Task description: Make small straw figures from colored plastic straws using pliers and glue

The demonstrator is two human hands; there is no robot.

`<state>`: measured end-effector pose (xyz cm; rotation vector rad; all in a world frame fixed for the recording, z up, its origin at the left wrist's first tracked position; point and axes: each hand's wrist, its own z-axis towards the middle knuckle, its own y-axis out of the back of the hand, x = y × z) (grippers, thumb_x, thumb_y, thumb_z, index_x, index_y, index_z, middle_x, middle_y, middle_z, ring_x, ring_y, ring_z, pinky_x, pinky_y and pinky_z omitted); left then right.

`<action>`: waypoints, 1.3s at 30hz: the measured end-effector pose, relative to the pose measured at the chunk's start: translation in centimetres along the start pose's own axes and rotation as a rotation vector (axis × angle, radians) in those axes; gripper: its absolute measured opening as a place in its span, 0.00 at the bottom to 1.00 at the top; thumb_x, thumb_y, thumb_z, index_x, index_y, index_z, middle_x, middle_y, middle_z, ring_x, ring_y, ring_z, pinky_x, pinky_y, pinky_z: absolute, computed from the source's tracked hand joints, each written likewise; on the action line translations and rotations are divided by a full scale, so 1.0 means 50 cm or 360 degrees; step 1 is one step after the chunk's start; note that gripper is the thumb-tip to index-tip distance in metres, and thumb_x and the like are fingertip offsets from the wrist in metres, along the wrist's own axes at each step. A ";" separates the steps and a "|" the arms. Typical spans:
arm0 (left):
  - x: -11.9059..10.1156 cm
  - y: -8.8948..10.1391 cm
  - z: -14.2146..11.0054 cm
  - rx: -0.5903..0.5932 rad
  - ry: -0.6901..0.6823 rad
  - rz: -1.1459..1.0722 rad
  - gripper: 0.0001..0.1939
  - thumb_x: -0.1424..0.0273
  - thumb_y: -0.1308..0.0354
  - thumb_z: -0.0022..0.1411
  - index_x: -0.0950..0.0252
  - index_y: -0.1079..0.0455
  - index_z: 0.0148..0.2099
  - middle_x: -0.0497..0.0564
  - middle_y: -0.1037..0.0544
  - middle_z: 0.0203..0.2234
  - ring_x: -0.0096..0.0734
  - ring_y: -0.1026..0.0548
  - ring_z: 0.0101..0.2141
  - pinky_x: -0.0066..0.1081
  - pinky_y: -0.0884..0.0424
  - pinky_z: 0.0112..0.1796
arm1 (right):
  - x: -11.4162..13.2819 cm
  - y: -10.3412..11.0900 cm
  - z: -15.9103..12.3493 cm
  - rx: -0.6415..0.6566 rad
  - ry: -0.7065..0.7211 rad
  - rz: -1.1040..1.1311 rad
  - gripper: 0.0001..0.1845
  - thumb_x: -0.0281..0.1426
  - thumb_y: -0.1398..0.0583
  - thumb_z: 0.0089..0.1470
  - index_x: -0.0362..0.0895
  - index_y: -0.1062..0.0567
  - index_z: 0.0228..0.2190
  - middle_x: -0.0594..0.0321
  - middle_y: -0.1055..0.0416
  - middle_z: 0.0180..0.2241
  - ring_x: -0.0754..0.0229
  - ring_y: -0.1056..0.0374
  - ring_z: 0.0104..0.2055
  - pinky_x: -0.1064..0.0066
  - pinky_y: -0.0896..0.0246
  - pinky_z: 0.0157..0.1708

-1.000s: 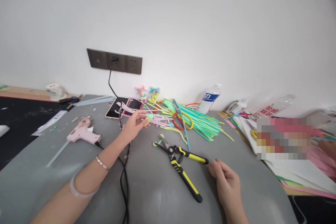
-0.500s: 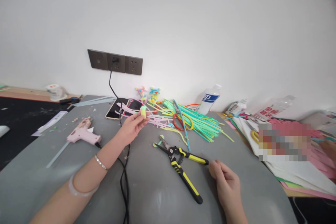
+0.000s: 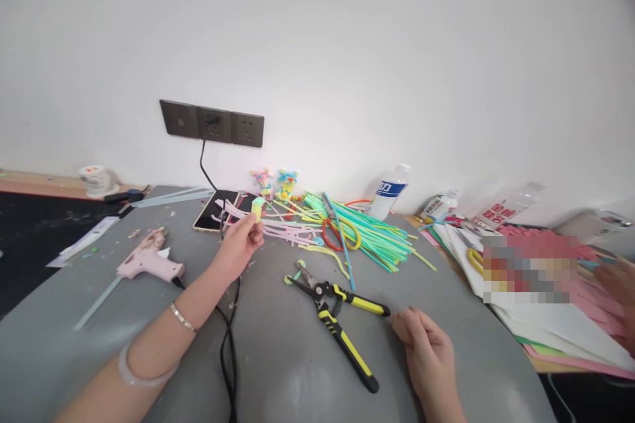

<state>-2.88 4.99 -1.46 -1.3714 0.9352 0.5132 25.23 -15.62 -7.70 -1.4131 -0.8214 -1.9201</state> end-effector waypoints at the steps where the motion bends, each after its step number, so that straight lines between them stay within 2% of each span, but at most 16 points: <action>1: 0.001 0.000 0.000 -0.0029 -0.0014 0.0059 0.18 0.61 0.31 0.50 0.67 0.27 0.39 0.44 0.28 0.24 0.17 0.35 0.22 0.20 0.36 0.24 | 0.001 0.000 0.000 0.0002 -0.0009 0.0015 0.27 0.48 0.43 0.58 0.47 0.48 0.18 0.71 0.59 0.20 0.65 0.59 0.22 0.72 0.60 0.21; 3: 0.003 0.002 0.002 -0.0038 -0.0084 0.0283 0.18 0.60 0.33 0.51 0.65 0.28 0.40 0.49 0.23 0.31 0.24 0.28 0.29 0.24 0.31 0.30 | 0.002 0.000 0.000 0.0001 -0.0023 0.0026 0.27 0.48 0.43 0.58 0.47 0.48 0.18 0.71 0.59 0.21 0.65 0.59 0.23 0.72 0.60 0.21; 5: 0.007 0.007 0.003 0.0036 -0.0256 0.0701 0.17 0.58 0.36 0.53 0.64 0.28 0.41 0.52 0.21 0.36 0.32 0.25 0.36 0.29 0.29 0.35 | 0.002 0.000 0.000 -0.0005 -0.0026 0.0028 0.27 0.48 0.43 0.57 0.47 0.48 0.18 0.71 0.59 0.21 0.65 0.59 0.23 0.72 0.59 0.21; 9: 0.021 0.024 0.002 0.0318 -0.0702 0.1772 0.10 0.64 0.40 0.58 0.62 0.25 0.40 0.53 0.20 0.37 0.40 0.25 0.40 0.36 0.30 0.43 | -0.003 -0.001 -0.003 -0.0001 -0.0030 0.0062 0.27 0.48 0.43 0.57 0.47 0.47 0.18 0.71 0.60 0.21 0.65 0.59 0.23 0.72 0.60 0.21; 12: 0.032 0.036 0.000 0.0473 -0.0780 0.2161 0.09 0.68 0.44 0.60 0.60 0.24 0.41 0.53 0.19 0.39 0.42 0.25 0.42 0.39 0.32 0.46 | -0.005 -0.002 -0.004 0.0009 -0.0026 0.0071 0.27 0.48 0.43 0.58 0.47 0.48 0.18 0.71 0.60 0.21 0.65 0.59 0.23 0.72 0.60 0.21; 15: 0.039 0.042 0.001 0.0502 -0.0769 0.2259 0.12 0.73 0.46 0.59 0.61 0.24 0.43 0.53 0.20 0.39 0.42 0.26 0.42 0.39 0.31 0.46 | 0.011 -0.002 0.016 0.0029 0.0018 0.0010 0.28 0.49 0.44 0.58 0.47 0.48 0.18 0.72 0.58 0.20 0.65 0.58 0.22 0.71 0.59 0.22; 18: 0.042 0.044 0.003 0.0504 -0.0757 0.2286 0.18 0.79 0.49 0.55 0.62 0.25 0.45 0.53 0.20 0.42 0.42 0.27 0.44 0.40 0.31 0.47 | 0.060 -0.015 0.076 0.0145 0.0183 -0.0195 0.27 0.49 0.44 0.59 0.46 0.45 0.18 0.70 0.53 0.19 0.65 0.55 0.22 0.72 0.57 0.22; 20: 0.044 0.047 0.005 0.0536 -0.0761 0.2288 0.22 0.81 0.50 0.53 0.62 0.25 0.47 0.54 0.21 0.44 0.42 0.27 0.46 0.41 0.31 0.49 | 0.100 -0.041 0.133 0.0401 0.0361 -0.0370 0.23 0.46 0.45 0.60 0.45 0.38 0.20 0.69 0.46 0.20 0.64 0.50 0.23 0.72 0.53 0.23; 22: 0.046 0.050 0.007 0.0540 -0.0776 0.2265 0.23 0.82 0.51 0.53 0.62 0.26 0.49 0.54 0.22 0.45 0.41 0.27 0.48 0.41 0.32 0.50 | 0.133 -0.085 0.191 0.0728 0.0524 -0.0583 0.18 0.41 0.48 0.63 0.44 0.30 0.27 0.65 0.36 0.23 0.63 0.42 0.25 0.72 0.47 0.26; 24: 0.048 0.053 0.008 0.0522 -0.0784 0.2228 0.23 0.81 0.51 0.54 0.62 0.27 0.49 0.54 0.22 0.46 0.40 0.27 0.48 0.41 0.32 0.51 | 0.146 -0.142 0.239 0.1097 0.0632 -0.0861 0.14 0.35 0.48 0.63 0.44 0.26 0.33 0.63 0.28 0.29 0.62 0.36 0.28 0.72 0.43 0.30; 26: 0.048 0.055 0.009 0.0514 -0.0773 0.2205 0.23 0.81 0.51 0.55 0.62 0.27 0.50 0.55 0.22 0.47 0.40 0.27 0.48 0.41 0.32 0.52 | 0.140 -0.199 0.271 0.1298 0.0754 -0.1172 0.12 0.27 0.47 0.61 0.45 0.23 0.37 0.63 0.24 0.32 0.62 0.32 0.30 0.73 0.42 0.32; 27: 0.047 0.054 0.009 0.0520 -0.0763 0.2199 0.23 0.81 0.51 0.55 0.62 0.28 0.51 0.55 0.22 0.47 0.40 0.26 0.48 0.41 0.32 0.51 | 0.132 -0.224 0.282 0.1339 0.0829 -0.1336 0.13 0.24 0.46 0.59 0.46 0.23 0.38 0.62 0.23 0.34 0.61 0.30 0.33 0.73 0.42 0.34; 29: 0.045 0.052 0.007 0.0520 -0.0747 0.2198 0.22 0.79 0.51 0.56 0.62 0.28 0.51 0.55 0.22 0.47 0.40 0.26 0.48 0.41 0.32 0.51 | 0.113 -0.261 0.295 0.1352 0.0866 -0.1441 0.14 0.21 0.44 0.55 0.46 0.21 0.36 0.61 0.22 0.35 0.60 0.29 0.35 0.73 0.43 0.34; 31: 0.042 0.048 0.005 0.0513 -0.0738 0.2207 0.21 0.78 0.51 0.57 0.62 0.28 0.51 0.55 0.22 0.47 0.41 0.26 0.48 0.41 0.31 0.51 | 0.099 -0.282 0.302 0.1334 0.0875 -0.1483 0.14 0.20 0.43 0.53 0.47 0.21 0.36 0.61 0.23 0.33 0.59 0.29 0.34 0.74 0.44 0.32; 34: 0.039 0.042 0.003 0.0545 -0.0730 0.2240 0.21 0.79 0.51 0.57 0.63 0.28 0.51 0.55 0.22 0.46 0.42 0.26 0.48 0.42 0.31 0.50 | 0.090 -0.291 0.307 0.1335 0.0897 -0.1506 0.15 0.21 0.42 0.53 0.47 0.23 0.40 0.63 0.24 0.31 0.60 0.30 0.32 0.74 0.46 0.30; 39: 0.041 0.041 0.004 0.0577 -0.0738 0.2250 0.22 0.79 0.52 0.57 0.63 0.28 0.51 0.55 0.22 0.46 0.42 0.26 0.48 0.41 0.31 0.49 | 0.093 -0.301 0.317 0.1371 0.0955 -0.1477 0.13 0.22 0.42 0.55 0.46 0.24 0.41 0.60 0.24 0.38 0.60 0.31 0.37 0.74 0.44 0.35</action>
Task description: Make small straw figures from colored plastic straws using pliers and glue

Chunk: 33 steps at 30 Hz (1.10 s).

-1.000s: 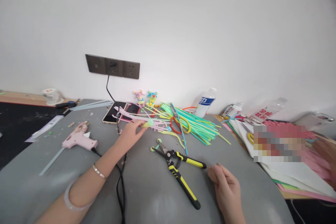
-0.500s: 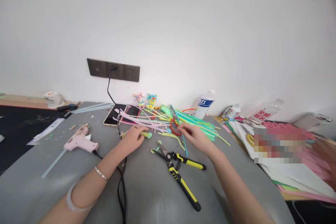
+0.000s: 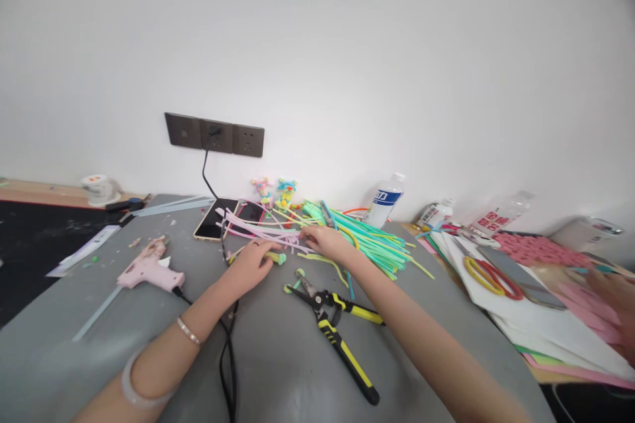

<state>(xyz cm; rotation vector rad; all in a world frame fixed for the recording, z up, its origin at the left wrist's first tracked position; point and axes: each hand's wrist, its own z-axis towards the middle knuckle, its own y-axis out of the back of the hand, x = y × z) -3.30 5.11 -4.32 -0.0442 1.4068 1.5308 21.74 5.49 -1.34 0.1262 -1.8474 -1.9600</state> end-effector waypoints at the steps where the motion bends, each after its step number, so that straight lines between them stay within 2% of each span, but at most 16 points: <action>1: 0.001 -0.001 0.000 0.0000 0.0006 0.0000 0.22 0.79 0.52 0.57 0.63 0.28 0.51 0.55 0.22 0.46 0.42 0.26 0.48 0.41 0.31 0.49 | 0.000 0.000 0.004 -0.0002 0.0004 0.0001 0.12 0.22 0.41 0.55 0.45 0.24 0.41 0.60 0.24 0.37 0.60 0.31 0.37 0.74 0.44 0.35; 4: 0.005 -0.003 0.000 -0.0018 0.0014 -0.0019 0.21 0.79 0.52 0.57 0.63 0.28 0.50 0.55 0.21 0.45 0.41 0.26 0.48 0.40 0.31 0.49 | 0.003 -0.003 0.018 -0.0007 0.0014 0.0013 0.09 0.23 0.40 0.55 0.43 0.25 0.39 0.60 0.26 0.34 0.60 0.32 0.36 0.73 0.44 0.35; 7: 0.007 -0.004 0.000 -0.0045 0.0009 -0.0060 0.20 0.79 0.51 0.56 0.62 0.27 0.49 0.54 0.21 0.44 0.40 0.26 0.47 0.39 0.31 0.49 | 0.008 -0.005 0.026 -0.0011 0.0009 0.0034 0.05 0.22 0.40 0.55 0.42 0.25 0.33 0.60 0.27 0.33 0.61 0.33 0.35 0.74 0.44 0.35; 9: 0.006 -0.003 0.000 -0.0052 0.0017 -0.0081 0.20 0.78 0.50 0.56 0.62 0.27 0.49 0.54 0.20 0.44 0.41 0.26 0.46 0.40 0.32 0.49 | 0.010 -0.001 0.026 -0.0014 -0.0003 0.0050 0.06 0.21 0.41 0.55 0.41 0.26 0.30 0.58 0.27 0.34 0.61 0.33 0.35 0.73 0.44 0.35; 12: -0.002 0.002 0.002 -0.0078 0.0049 -0.0085 0.16 0.75 0.49 0.59 0.61 0.26 0.47 0.53 0.20 0.43 0.42 0.25 0.45 0.39 0.31 0.47 | 0.014 0.021 0.014 -0.0023 -0.0028 0.0096 0.07 0.20 0.42 0.55 0.41 0.26 0.30 0.58 0.26 0.34 0.61 0.33 0.34 0.73 0.44 0.35; 15: -0.013 0.008 0.005 -0.0136 0.0026 -0.0087 0.11 0.71 0.46 0.61 0.61 0.26 0.45 0.52 0.19 0.41 0.42 0.25 0.44 0.39 0.32 0.47 | 0.027 0.055 -0.008 -0.0023 -0.0052 0.0154 0.08 0.21 0.43 0.55 0.42 0.25 0.32 0.62 0.26 0.29 0.63 0.34 0.29 0.73 0.44 0.33; 19: -0.023 0.012 0.006 -0.0136 -0.0042 -0.0181 0.10 0.69 0.43 0.61 0.60 0.27 0.46 0.51 0.20 0.38 0.39 0.24 0.42 0.37 0.31 0.46 | 0.064 0.084 -0.033 -0.0030 0.0040 0.0279 0.06 0.23 0.43 0.56 0.42 0.26 0.32 0.64 0.28 0.28 0.64 0.36 0.28 0.74 0.43 0.31; 22: -0.024 0.010 0.004 -0.0092 -0.0064 -0.0253 0.11 0.69 0.42 0.61 0.60 0.28 0.46 0.51 0.20 0.39 0.37 0.23 0.41 0.34 0.31 0.45 | 0.085 0.083 -0.038 -0.0127 0.0101 0.0386 0.09 0.19 0.44 0.54 0.42 0.26 0.31 0.64 0.27 0.30 0.64 0.35 0.30 0.73 0.43 0.32; 26: -0.022 0.005 0.002 -0.0078 -0.0038 -0.0262 0.11 0.68 0.42 0.61 0.60 0.28 0.47 0.50 0.20 0.38 0.36 0.23 0.40 0.34 0.31 0.44 | 0.086 0.070 -0.034 -0.0172 0.0030 0.0566 0.12 0.18 0.45 0.52 0.42 0.24 0.34 0.62 0.25 0.32 0.63 0.32 0.33 0.73 0.40 0.34; 29: -0.025 0.004 0.001 -0.0071 -0.0027 -0.0279 0.12 0.68 0.42 0.61 0.60 0.28 0.47 0.50 0.20 0.38 0.35 0.23 0.39 0.32 0.30 0.43 | 0.086 0.065 -0.033 -0.0068 0.0006 0.0812 0.09 0.23 0.42 0.53 0.41 0.23 0.36 0.61 0.25 0.30 0.62 0.31 0.31 0.73 0.39 0.32; 33: -0.037 0.007 0.000 -0.0067 -0.0080 -0.0236 0.10 0.68 0.42 0.61 0.62 0.27 0.45 0.50 0.20 0.37 0.34 0.23 0.38 0.31 0.30 0.41 | 0.107 0.060 -0.037 0.0001 0.0158 0.0924 0.05 0.30 0.39 0.54 0.42 0.22 0.33 0.63 0.25 0.28 0.63 0.33 0.30 0.73 0.40 0.31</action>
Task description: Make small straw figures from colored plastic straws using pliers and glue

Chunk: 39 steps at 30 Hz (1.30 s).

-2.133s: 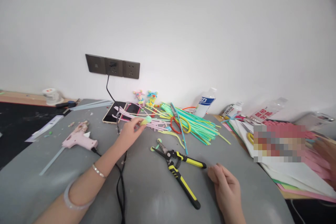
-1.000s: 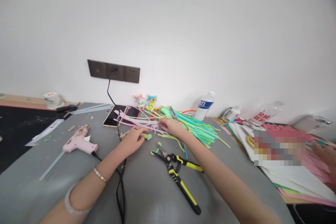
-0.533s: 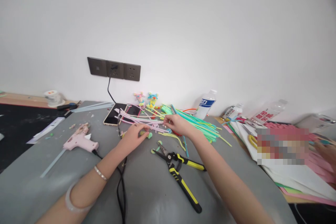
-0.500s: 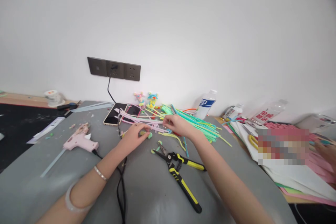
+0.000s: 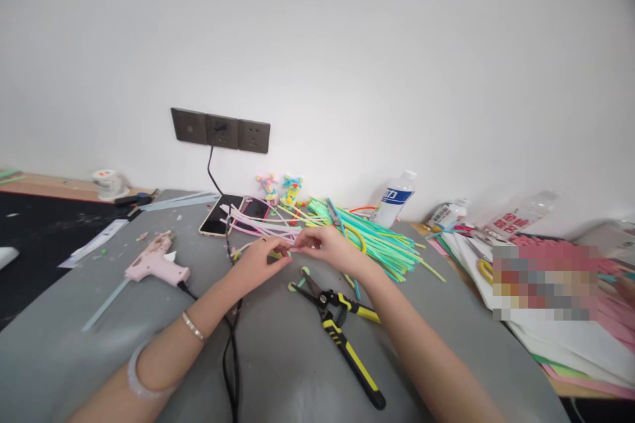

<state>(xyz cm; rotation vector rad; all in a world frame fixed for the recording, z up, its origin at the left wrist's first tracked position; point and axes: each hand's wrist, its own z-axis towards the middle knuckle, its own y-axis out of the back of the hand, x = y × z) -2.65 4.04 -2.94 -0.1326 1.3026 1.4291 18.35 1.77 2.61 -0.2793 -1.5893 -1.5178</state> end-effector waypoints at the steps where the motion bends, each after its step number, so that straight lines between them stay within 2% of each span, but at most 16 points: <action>1: -0.003 0.001 0.000 -0.0001 -0.0019 0.0027 0.08 0.68 0.42 0.60 0.62 0.27 0.42 0.50 0.20 0.36 0.34 0.24 0.38 0.30 0.30 0.40 | 0.006 -0.006 0.000 0.0008 0.0034 -0.0009 0.04 0.29 0.38 0.54 0.43 0.23 0.32 0.64 0.26 0.28 0.63 0.34 0.29 0.73 0.41 0.31; 4: -0.010 0.002 -0.001 0.0028 -0.0068 0.0074 0.06 0.69 0.44 0.62 0.63 0.26 0.36 0.49 0.21 0.31 0.33 0.25 0.34 0.29 0.32 0.38 | 0.019 -0.024 0.001 0.0040 0.0059 -0.0043 0.03 0.26 0.39 0.53 0.43 0.24 0.30 0.66 0.28 0.26 0.64 0.35 0.28 0.74 0.42 0.30; 8: -0.003 0.003 0.001 0.0042 -0.0088 0.0035 0.09 0.68 0.46 0.65 0.63 0.25 0.37 0.49 0.20 0.32 0.32 0.25 0.35 0.29 0.33 0.38 | 0.009 -0.012 -0.004 0.0035 0.0057 -0.0137 0.03 0.28 0.40 0.56 0.44 0.25 0.32 0.65 0.27 0.28 0.63 0.33 0.30 0.73 0.40 0.32; 10: 0.002 0.004 0.003 -0.0006 -0.0074 -0.0014 0.09 0.67 0.46 0.65 0.63 0.24 0.37 0.50 0.20 0.33 0.32 0.25 0.35 0.29 0.33 0.39 | -0.018 0.021 -0.014 -0.0091 -0.0120 -0.0331 0.05 0.31 0.41 0.57 0.44 0.24 0.34 0.65 0.25 0.30 0.63 0.32 0.31 0.74 0.40 0.33; 12: 0.008 0.006 0.004 -0.0063 -0.0049 -0.0079 0.09 0.67 0.45 0.64 0.63 0.23 0.37 0.51 0.20 0.34 0.32 0.25 0.35 0.28 0.32 0.38 | -0.058 0.066 -0.031 -0.0359 -0.0537 -0.0693 0.06 0.29 0.42 0.57 0.45 0.24 0.34 0.63 0.24 0.32 0.63 0.31 0.33 0.74 0.41 0.34; 14: 0.011 0.006 0.005 -0.0102 -0.0031 -0.0137 0.09 0.68 0.44 0.64 0.62 0.22 0.39 0.51 0.20 0.34 0.31 0.25 0.34 0.27 0.32 0.36 | -0.101 0.106 -0.052 -0.0510 -0.0797 -0.0835 0.06 0.25 0.42 0.55 0.41 0.24 0.32 0.56 0.23 0.32 0.59 0.30 0.34 0.72 0.43 0.33; 16: 0.012 0.005 0.006 -0.0110 -0.0029 -0.0159 0.10 0.68 0.44 0.64 0.62 0.21 0.41 0.51 0.20 0.34 0.31 0.26 0.33 0.27 0.32 0.35 | -0.137 0.128 -0.072 -0.0501 -0.0975 -0.0878 0.05 0.23 0.40 0.50 0.41 0.24 0.26 0.56 0.24 0.27 0.58 0.30 0.30 0.72 0.44 0.29; 18: 0.012 0.002 0.007 -0.0109 -0.0026 -0.0151 0.10 0.68 0.44 0.63 0.61 0.21 0.40 0.51 0.20 0.33 0.30 0.26 0.32 0.27 0.32 0.34 | -0.157 0.125 -0.085 -0.0443 -0.1044 -0.0878 0.05 0.24 0.39 0.49 0.42 0.24 0.23 0.58 0.24 0.26 0.59 0.30 0.28 0.73 0.46 0.27; 21: 0.008 -0.001 0.007 -0.0115 0.0006 -0.0125 0.09 0.67 0.43 0.63 0.63 0.21 0.38 0.51 0.20 0.31 0.29 0.27 0.30 0.26 0.33 0.32 | -0.162 0.093 -0.085 -0.0382 -0.1047 -0.0886 0.07 0.31 0.39 0.52 0.43 0.24 0.25 0.59 0.23 0.27 0.59 0.29 0.28 0.73 0.47 0.26; 25: 0.004 -0.002 0.007 -0.0106 0.0073 -0.0142 0.08 0.67 0.42 0.62 0.63 0.22 0.37 0.50 0.20 0.31 0.29 0.27 0.31 0.25 0.33 0.31 | -0.154 0.053 -0.068 -0.0404 -0.1100 -0.1000 0.06 0.32 0.38 0.50 0.42 0.25 0.27 0.57 0.23 0.28 0.57 0.30 0.30 0.72 0.52 0.24; 30: 0.004 -0.004 0.006 -0.0100 0.0110 -0.0140 0.08 0.68 0.42 0.62 0.62 0.23 0.37 0.50 0.20 0.31 0.29 0.27 0.31 0.25 0.33 0.31 | -0.161 0.051 -0.071 -0.0498 -0.1137 -0.1153 0.06 0.32 0.40 0.53 0.42 0.26 0.30 0.55 0.24 0.29 0.56 0.31 0.30 0.70 0.53 0.27; 32: 0.004 -0.003 0.006 -0.0091 0.0114 -0.0139 0.08 0.68 0.43 0.62 0.62 0.23 0.37 0.49 0.20 0.31 0.29 0.27 0.31 0.25 0.33 0.31 | -0.165 0.063 -0.083 -0.0651 -0.1030 -0.1314 0.05 0.29 0.42 0.54 0.42 0.26 0.33 0.54 0.24 0.30 0.54 0.31 0.32 0.67 0.52 0.33; 37: 0.002 -0.002 0.006 -0.0094 0.0108 -0.0120 0.09 0.66 0.44 0.63 0.63 0.23 0.37 0.50 0.21 0.31 0.28 0.27 0.31 0.25 0.34 0.31 | -0.161 0.102 -0.115 -0.1348 -0.0566 -0.1657 0.14 0.24 0.48 0.55 0.44 0.26 0.41 0.55 0.24 0.38 0.51 0.35 0.41 0.60 0.58 0.45; 39: 0.002 -0.002 0.006 -0.0087 0.0097 -0.0105 0.10 0.66 0.44 0.64 0.63 0.23 0.37 0.49 0.21 0.31 0.28 0.27 0.31 0.24 0.34 0.31 | -0.154 0.110 -0.119 -0.1502 -0.0475 -0.1721 0.17 0.23 0.49 0.57 0.46 0.26 0.43 0.57 0.25 0.38 0.51 0.37 0.43 0.57 0.59 0.47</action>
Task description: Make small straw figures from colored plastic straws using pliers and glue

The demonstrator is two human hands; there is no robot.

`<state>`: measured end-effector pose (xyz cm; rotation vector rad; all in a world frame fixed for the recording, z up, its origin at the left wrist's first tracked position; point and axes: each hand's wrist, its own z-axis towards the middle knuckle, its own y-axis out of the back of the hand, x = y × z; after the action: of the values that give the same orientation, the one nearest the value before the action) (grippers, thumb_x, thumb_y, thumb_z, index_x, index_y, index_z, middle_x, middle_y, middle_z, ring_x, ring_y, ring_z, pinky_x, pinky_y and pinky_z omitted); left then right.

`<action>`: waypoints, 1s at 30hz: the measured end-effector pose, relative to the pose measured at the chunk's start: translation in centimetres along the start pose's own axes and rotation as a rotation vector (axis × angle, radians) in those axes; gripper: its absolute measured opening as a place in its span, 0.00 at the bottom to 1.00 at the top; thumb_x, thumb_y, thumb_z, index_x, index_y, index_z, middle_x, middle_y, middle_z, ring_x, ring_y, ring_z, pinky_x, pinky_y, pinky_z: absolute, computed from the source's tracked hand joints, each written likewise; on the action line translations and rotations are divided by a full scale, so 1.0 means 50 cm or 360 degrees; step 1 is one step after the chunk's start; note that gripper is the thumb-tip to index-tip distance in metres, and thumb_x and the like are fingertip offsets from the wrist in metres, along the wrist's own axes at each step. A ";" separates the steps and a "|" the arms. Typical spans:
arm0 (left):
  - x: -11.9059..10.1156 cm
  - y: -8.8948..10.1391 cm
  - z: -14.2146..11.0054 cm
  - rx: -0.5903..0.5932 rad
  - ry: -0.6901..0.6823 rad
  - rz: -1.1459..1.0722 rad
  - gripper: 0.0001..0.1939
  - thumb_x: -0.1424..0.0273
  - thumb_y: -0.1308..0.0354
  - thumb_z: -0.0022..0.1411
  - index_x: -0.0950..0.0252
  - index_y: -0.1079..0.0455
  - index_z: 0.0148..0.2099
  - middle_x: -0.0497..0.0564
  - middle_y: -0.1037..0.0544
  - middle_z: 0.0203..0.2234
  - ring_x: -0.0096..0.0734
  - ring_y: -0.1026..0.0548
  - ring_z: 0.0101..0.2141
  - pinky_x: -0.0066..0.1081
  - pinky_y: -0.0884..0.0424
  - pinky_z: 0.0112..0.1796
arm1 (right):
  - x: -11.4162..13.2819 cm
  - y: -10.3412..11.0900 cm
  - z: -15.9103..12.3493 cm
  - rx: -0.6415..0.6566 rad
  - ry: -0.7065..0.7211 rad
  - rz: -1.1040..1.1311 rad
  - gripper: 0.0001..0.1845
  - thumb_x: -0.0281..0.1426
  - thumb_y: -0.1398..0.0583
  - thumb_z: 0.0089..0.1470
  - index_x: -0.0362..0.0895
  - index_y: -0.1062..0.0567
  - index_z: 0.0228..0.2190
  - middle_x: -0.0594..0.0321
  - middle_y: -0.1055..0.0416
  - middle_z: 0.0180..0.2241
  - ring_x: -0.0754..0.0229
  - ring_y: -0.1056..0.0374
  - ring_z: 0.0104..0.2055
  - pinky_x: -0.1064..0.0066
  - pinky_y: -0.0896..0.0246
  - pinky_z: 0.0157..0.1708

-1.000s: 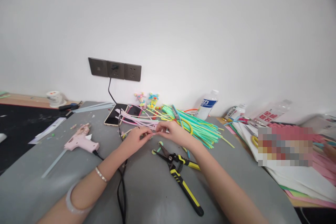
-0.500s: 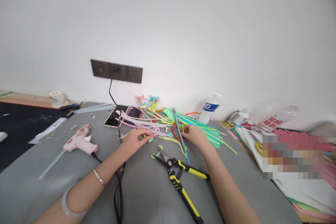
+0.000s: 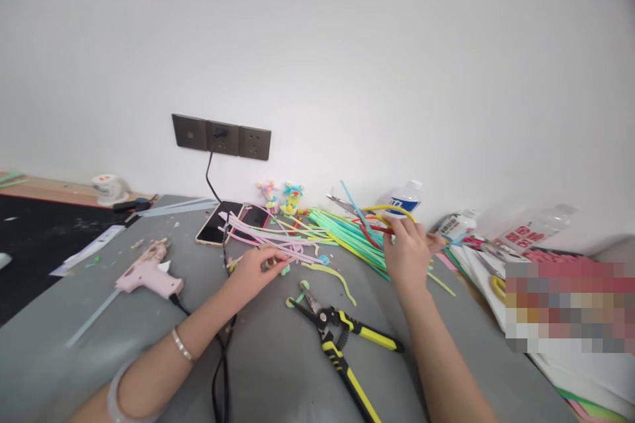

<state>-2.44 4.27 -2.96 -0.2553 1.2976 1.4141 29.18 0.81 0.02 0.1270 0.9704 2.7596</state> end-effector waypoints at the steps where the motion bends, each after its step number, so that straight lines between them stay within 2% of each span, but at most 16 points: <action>1: 0.000 0.000 0.000 0.0002 -0.0002 0.0007 0.10 0.66 0.44 0.64 0.63 0.24 0.36 0.49 0.21 0.31 0.28 0.27 0.31 0.24 0.34 0.31 | 0.001 0.003 0.002 -0.0037 0.0014 0.0000 0.17 0.23 0.49 0.57 0.47 0.25 0.44 0.57 0.26 0.37 0.51 0.37 0.43 0.56 0.60 0.48; 5: -0.002 0.001 -0.001 0.0003 0.0006 0.0019 0.10 0.65 0.44 0.63 0.63 0.24 0.36 0.49 0.21 0.31 0.28 0.27 0.31 0.24 0.35 0.30 | 0.012 0.002 0.002 0.0043 0.0095 0.0032 0.19 0.22 0.49 0.57 0.49 0.25 0.44 0.59 0.28 0.36 0.51 0.39 0.43 0.52 0.65 0.54; 8: -0.002 0.001 -0.001 -0.0010 0.0007 0.0011 0.11 0.64 0.44 0.63 0.63 0.23 0.36 0.50 0.21 0.30 0.28 0.28 0.30 0.25 0.35 0.29 | 0.019 -0.005 -0.001 0.0106 0.0012 0.0004 0.19 0.24 0.48 0.55 0.48 0.27 0.47 0.57 0.31 0.37 0.50 0.40 0.45 0.51 0.65 0.55; 14: 0.002 -0.002 -0.002 0.0010 -0.0006 0.0018 0.11 0.63 0.44 0.63 0.63 0.23 0.36 0.50 0.21 0.30 0.28 0.29 0.28 0.25 0.36 0.29 | 0.034 -0.014 -0.016 0.0312 -0.0017 -0.0092 0.22 0.27 0.45 0.51 0.44 0.33 0.49 0.52 0.32 0.42 0.47 0.41 0.46 0.55 0.58 0.49; 18: -0.001 -0.001 -0.004 0.0009 0.0018 0.0032 0.11 0.64 0.44 0.63 0.63 0.23 0.36 0.50 0.20 0.31 0.27 0.29 0.28 0.25 0.36 0.29 | 0.036 -0.021 -0.018 0.0290 -0.0134 -0.0083 0.19 0.29 0.45 0.53 0.41 0.33 0.48 0.48 0.31 0.43 0.46 0.40 0.46 0.57 0.56 0.45; 20: -0.004 -0.001 -0.003 -0.0007 0.0035 0.0001 0.12 0.63 0.44 0.63 0.63 0.23 0.36 0.50 0.20 0.32 0.27 0.29 0.28 0.25 0.36 0.29 | 0.029 -0.025 -0.017 0.0272 -0.0245 0.0089 0.18 0.32 0.45 0.54 0.42 0.33 0.47 0.50 0.29 0.41 0.48 0.38 0.43 0.58 0.54 0.44; 22: -0.007 -0.001 -0.002 -0.0010 0.0069 -0.0082 0.13 0.61 0.44 0.63 0.64 0.23 0.37 0.50 0.21 0.30 0.27 0.29 0.28 0.25 0.36 0.28 | 0.021 -0.025 -0.014 0.0314 -0.0369 0.0402 0.16 0.37 0.44 0.55 0.43 0.33 0.44 0.56 0.28 0.35 0.51 0.36 0.37 0.61 0.50 0.42; 25: -0.007 -0.001 0.001 0.0011 0.0158 -0.0327 0.16 0.58 0.44 0.62 0.65 0.23 0.37 0.50 0.21 0.29 0.29 0.27 0.29 0.25 0.34 0.29 | 0.016 -0.015 -0.010 0.0528 -0.0476 0.0974 0.16 0.46 0.45 0.56 0.45 0.33 0.32 0.65 0.35 0.22 0.58 0.40 0.26 0.68 0.47 0.31; 28: -0.005 -0.002 0.004 -0.0026 0.0273 -0.0626 0.17 0.56 0.41 0.59 0.66 0.24 0.36 0.51 0.21 0.30 0.31 0.25 0.32 0.27 0.29 0.33 | 0.025 0.006 -0.008 0.0907 -0.0319 0.1310 0.21 0.52 0.48 0.57 0.47 0.39 0.25 0.70 0.44 0.17 0.61 0.46 0.21 0.70 0.51 0.24; 30: -0.006 -0.003 0.005 -0.0078 0.0344 -0.0790 0.17 0.56 0.38 0.57 0.66 0.24 0.37 0.52 0.20 0.31 0.33 0.23 0.34 0.29 0.27 0.36 | 0.040 0.021 -0.009 0.1099 -0.0081 0.1271 0.22 0.51 0.45 0.55 0.48 0.42 0.24 0.71 0.45 0.18 0.62 0.47 0.22 0.70 0.52 0.23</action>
<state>-2.09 4.24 -2.72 -0.7276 1.2611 1.0120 27.00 0.18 0.33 0.8463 2.2017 2.8388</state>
